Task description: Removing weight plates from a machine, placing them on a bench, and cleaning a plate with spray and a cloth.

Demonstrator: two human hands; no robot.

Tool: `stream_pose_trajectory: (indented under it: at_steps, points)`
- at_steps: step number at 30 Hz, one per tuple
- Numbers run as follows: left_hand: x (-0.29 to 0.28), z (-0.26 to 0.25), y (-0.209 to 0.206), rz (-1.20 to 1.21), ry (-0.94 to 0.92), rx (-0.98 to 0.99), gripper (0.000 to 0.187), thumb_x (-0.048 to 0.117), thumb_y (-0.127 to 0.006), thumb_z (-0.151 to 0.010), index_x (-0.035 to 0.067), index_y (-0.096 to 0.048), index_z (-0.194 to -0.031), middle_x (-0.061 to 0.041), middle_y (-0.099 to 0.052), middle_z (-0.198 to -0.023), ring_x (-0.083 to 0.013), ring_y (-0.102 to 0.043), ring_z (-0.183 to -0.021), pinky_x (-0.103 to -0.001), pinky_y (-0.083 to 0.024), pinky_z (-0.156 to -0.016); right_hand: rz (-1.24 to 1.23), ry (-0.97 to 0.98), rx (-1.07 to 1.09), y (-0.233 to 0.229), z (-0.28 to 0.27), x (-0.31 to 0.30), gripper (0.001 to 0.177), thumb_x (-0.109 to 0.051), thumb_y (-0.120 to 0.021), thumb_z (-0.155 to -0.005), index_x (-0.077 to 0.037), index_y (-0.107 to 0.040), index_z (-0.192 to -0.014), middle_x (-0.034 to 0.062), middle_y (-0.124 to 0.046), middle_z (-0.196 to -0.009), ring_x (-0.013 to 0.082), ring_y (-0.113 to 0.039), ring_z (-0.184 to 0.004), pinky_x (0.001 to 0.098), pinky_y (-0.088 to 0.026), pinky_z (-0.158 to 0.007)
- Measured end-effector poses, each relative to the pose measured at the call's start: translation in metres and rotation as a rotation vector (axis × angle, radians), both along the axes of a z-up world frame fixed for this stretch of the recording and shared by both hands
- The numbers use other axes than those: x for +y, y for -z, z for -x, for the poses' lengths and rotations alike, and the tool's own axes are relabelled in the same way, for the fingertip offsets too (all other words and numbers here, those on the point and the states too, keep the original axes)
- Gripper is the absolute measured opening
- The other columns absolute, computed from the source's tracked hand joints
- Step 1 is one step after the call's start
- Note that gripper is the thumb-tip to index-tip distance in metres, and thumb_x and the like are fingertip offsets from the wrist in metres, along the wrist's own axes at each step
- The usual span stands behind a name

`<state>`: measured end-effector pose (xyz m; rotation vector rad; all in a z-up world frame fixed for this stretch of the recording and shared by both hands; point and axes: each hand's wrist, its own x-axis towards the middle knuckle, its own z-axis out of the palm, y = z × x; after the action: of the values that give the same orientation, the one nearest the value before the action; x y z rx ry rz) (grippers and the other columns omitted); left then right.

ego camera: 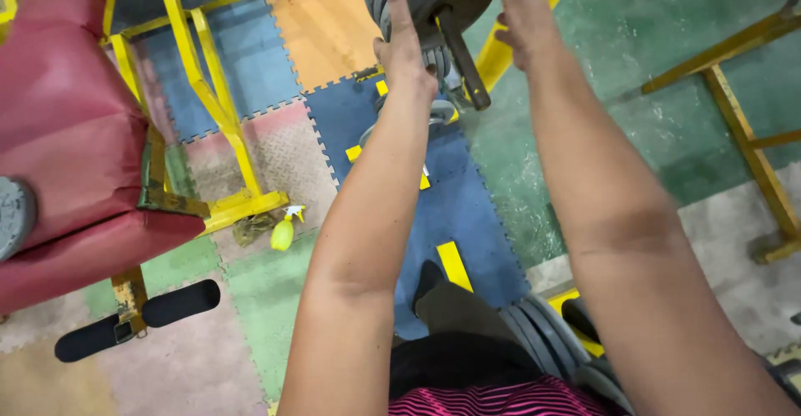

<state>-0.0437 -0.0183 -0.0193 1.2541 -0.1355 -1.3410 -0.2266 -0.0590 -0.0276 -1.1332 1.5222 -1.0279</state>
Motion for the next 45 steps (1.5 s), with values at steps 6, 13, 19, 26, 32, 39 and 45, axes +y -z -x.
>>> stream_pose_trajectory:
  at_steps: [6,13,19,26,32,39,45]
  points:
    - [-0.012,-0.004,-0.009,-0.015,-0.075,0.103,0.158,0.076,-0.078,-0.044,0.006,0.006,-0.159,-0.022,-0.044,-0.149,-0.0391,-0.061,-0.122,-0.064,-0.041,-0.100,-0.051,-0.054,-0.056,-0.023,-0.035,0.002,0.121,-0.083,-0.065,-0.078,-0.022,-0.001,-0.162,0.0101,-0.040,-0.160,0.0331,-0.045,-0.138,0.0532,-0.052,-0.096]
    - [-0.004,-0.008,0.007,-0.041,0.116,-0.022,0.133,0.081,-0.075,-0.043,-0.008,-0.053,-0.140,-0.020,-0.066,-0.133,-0.0344,-0.064,-0.114,-0.063,-0.048,-0.092,-0.085,-0.008,-0.012,-0.039,-0.044,0.018,0.119,-0.075,-0.068,-0.074,-0.019,-0.010,-0.162,0.0129,-0.042,-0.159,0.0380,-0.045,-0.140,0.0574,-0.051,-0.099]
    - [0.032,0.007,0.001,0.193,0.069,-0.059,0.123,0.076,-0.080,-0.056,-0.008,-0.053,-0.142,-0.020,-0.064,-0.136,-0.0355,-0.064,-0.120,-0.056,-0.050,-0.103,-0.025,-0.035,-0.151,-0.027,-0.027,0.044,0.115,-0.068,-0.072,-0.077,-0.019,-0.011,-0.161,0.0130,-0.044,-0.159,0.0362,-0.042,-0.143,0.0619,-0.042,-0.104]
    - [0.104,0.026,-0.011,0.065,0.131,-0.133,0.120,0.073,-0.077,-0.066,0.007,-0.036,-0.156,-0.016,-0.050,-0.149,-0.0334,-0.049,-0.132,-0.061,-0.042,-0.103,0.022,0.007,-0.249,-0.027,-0.006,0.114,0.103,-0.063,-0.075,-0.085,-0.013,-0.024,-0.159,0.0126,-0.051,-0.151,0.0298,-0.051,-0.138,0.0552,-0.045,-0.107]
    - [0.165,0.031,-0.021,0.050,0.191,-0.065,0.102,0.069,-0.076,-0.069,-0.004,-0.056,-0.138,-0.015,-0.062,-0.135,-0.0259,-0.057,-0.121,-0.045,-0.042,-0.102,-0.022,0.015,-0.146,-0.043,0.010,0.192,0.084,-0.059,-0.065,-0.092,-0.017,-0.031,-0.156,0.0079,-0.055,-0.148,0.0223,-0.050,-0.135,0.0512,-0.043,-0.101]
    - [0.218,-0.004,-0.005,0.113,0.312,-0.115,0.097,0.069,-0.073,-0.076,-0.009,-0.065,-0.133,-0.018,-0.069,-0.129,-0.0229,-0.061,-0.116,-0.038,-0.044,-0.104,0.132,-0.084,-0.040,-0.034,-0.007,0.278,0.085,-0.022,-0.077,-0.096,-0.006,-0.021,-0.159,0.0141,-0.057,-0.141,0.0205,-0.058,-0.127,0.0334,-0.048,-0.105]
    - [0.256,-0.102,0.018,0.124,0.256,-0.281,0.082,0.061,-0.075,-0.082,0.000,-0.052,-0.132,-0.013,-0.066,-0.125,-0.0217,-0.061,-0.115,-0.033,-0.049,-0.100,0.167,-0.245,0.241,-0.034,-0.091,0.292,0.054,-0.015,-0.070,-0.099,-0.002,-0.043,-0.144,0.0109,-0.066,-0.117,0.0149,-0.065,-0.097,0.0296,-0.055,-0.084]
